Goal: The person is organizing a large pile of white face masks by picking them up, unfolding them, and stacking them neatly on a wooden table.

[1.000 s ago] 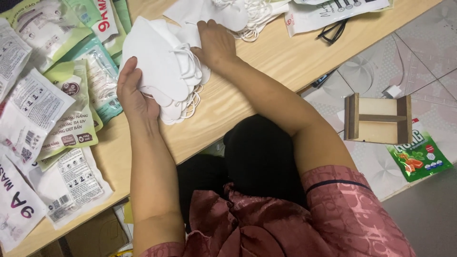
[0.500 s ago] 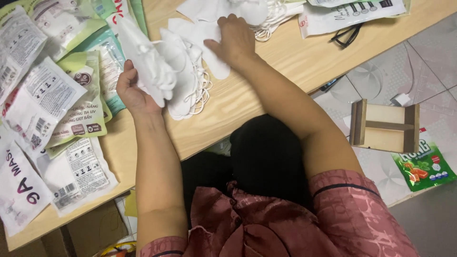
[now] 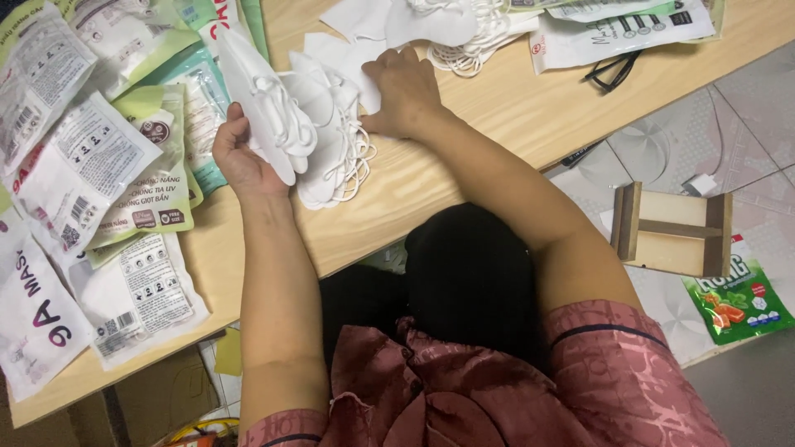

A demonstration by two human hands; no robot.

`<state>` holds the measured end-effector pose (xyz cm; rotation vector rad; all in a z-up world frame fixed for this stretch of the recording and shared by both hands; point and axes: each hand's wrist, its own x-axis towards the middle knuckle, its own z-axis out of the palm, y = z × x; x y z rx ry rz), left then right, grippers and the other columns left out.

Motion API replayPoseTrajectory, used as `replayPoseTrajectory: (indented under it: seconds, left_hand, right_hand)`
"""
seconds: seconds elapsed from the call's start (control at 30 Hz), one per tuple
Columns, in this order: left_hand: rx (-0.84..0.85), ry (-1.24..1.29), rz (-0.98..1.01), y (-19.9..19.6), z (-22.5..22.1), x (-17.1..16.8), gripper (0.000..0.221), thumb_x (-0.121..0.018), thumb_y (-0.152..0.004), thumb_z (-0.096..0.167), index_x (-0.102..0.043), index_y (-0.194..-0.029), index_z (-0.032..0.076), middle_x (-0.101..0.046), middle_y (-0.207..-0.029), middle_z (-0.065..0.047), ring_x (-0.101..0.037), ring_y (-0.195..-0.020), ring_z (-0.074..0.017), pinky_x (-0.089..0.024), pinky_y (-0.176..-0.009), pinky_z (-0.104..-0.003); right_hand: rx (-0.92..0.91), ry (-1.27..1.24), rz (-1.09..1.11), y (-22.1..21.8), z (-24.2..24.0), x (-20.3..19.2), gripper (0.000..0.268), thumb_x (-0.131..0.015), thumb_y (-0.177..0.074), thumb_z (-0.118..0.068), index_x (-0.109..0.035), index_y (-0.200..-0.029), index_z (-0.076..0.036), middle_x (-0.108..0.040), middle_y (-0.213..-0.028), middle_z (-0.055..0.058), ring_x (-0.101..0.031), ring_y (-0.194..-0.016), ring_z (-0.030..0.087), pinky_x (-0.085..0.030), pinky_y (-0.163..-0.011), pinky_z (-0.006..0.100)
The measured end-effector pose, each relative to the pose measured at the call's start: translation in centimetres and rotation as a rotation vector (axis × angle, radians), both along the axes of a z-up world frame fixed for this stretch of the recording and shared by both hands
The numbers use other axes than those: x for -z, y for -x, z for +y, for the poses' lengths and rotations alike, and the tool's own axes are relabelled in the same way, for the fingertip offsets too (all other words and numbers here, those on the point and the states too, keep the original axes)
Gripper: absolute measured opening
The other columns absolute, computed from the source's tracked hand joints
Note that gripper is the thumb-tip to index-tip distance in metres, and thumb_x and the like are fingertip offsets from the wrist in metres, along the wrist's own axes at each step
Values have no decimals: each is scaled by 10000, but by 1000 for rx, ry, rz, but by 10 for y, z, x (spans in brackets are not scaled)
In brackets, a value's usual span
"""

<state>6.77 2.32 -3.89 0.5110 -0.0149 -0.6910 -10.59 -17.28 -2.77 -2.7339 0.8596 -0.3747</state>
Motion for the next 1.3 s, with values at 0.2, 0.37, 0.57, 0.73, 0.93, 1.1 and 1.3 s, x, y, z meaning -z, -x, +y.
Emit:
replayPoseTrajectory:
  seconds: [0.2,0.37,0.57,0.73,0.93,1.1,1.3]
  left_hand:
    - [10,-30,-18,6,-1,-4,266,-574,-789,-20,-650,-1041,24,-653,-1072,-111,-635,-1007,-287,-525,-959,-407]
    - [70,-31,-73,7,-2,-4,278,-555,-785,-2,-652,-1044,23,-668,-1062,-114,-636,-986,-272,-516,-950,-378]
    - [-194,-428,-306,30,-8,-22,352,-533,-785,51,-689,-1074,-75,-666,-1167,-227,-615,-1095,-328,-538,-970,-385]
    - [-203,-564,-689,49,-14,-27,242,-597,-893,156,-765,-990,12,-725,-1047,-65,-623,-1022,-157,-478,-958,-258]
    - [1,-401,-687,52,-14,-20,319,-704,-937,219,-682,-1153,-14,-729,-1053,-101,-689,-906,-139,-565,-787,-224]
    - [-211,-326,-288,38,-7,-35,383,-624,-935,16,-590,-1295,-109,-723,-1168,-226,-751,-974,-283,-669,-823,-353]
    - [14,173,-147,6,8,-17,445,-499,-962,67,-512,-1361,-130,-690,-1229,-263,-713,-1076,-298,-604,-955,-345]
  right_hand:
    - [-27,-106,-26,4,3,-4,682,-824,-725,-304,-631,-1334,-67,-633,-1237,166,-550,-1138,355,-446,-986,491]
    - [-58,-123,-239,5,-10,12,392,-697,-744,-57,-703,-1132,-5,-728,-1001,168,-689,-910,359,-545,-819,447]
    - [-120,-296,-1127,14,-22,-5,219,-706,-815,41,-714,-1013,-53,-633,-832,7,-486,-641,69,-428,-550,189]
    - [-340,-163,-1125,8,11,-20,259,-694,-864,61,-676,-1087,-68,-657,-957,47,-580,-751,118,-535,-644,222]
    - [-575,54,-859,-2,37,-9,231,-713,-896,-62,-714,-1126,-80,-654,-1013,61,-608,-972,216,-545,-809,328]
    - [-246,-31,-1028,-5,23,-7,279,-699,-992,-153,-638,-1254,-78,-588,-1255,75,-552,-1215,240,-492,-1084,378]
    - [-123,-243,-357,-27,34,11,1106,-755,-826,-735,-296,-1560,-47,-493,-1484,241,-570,-1289,396,-485,-1061,502]
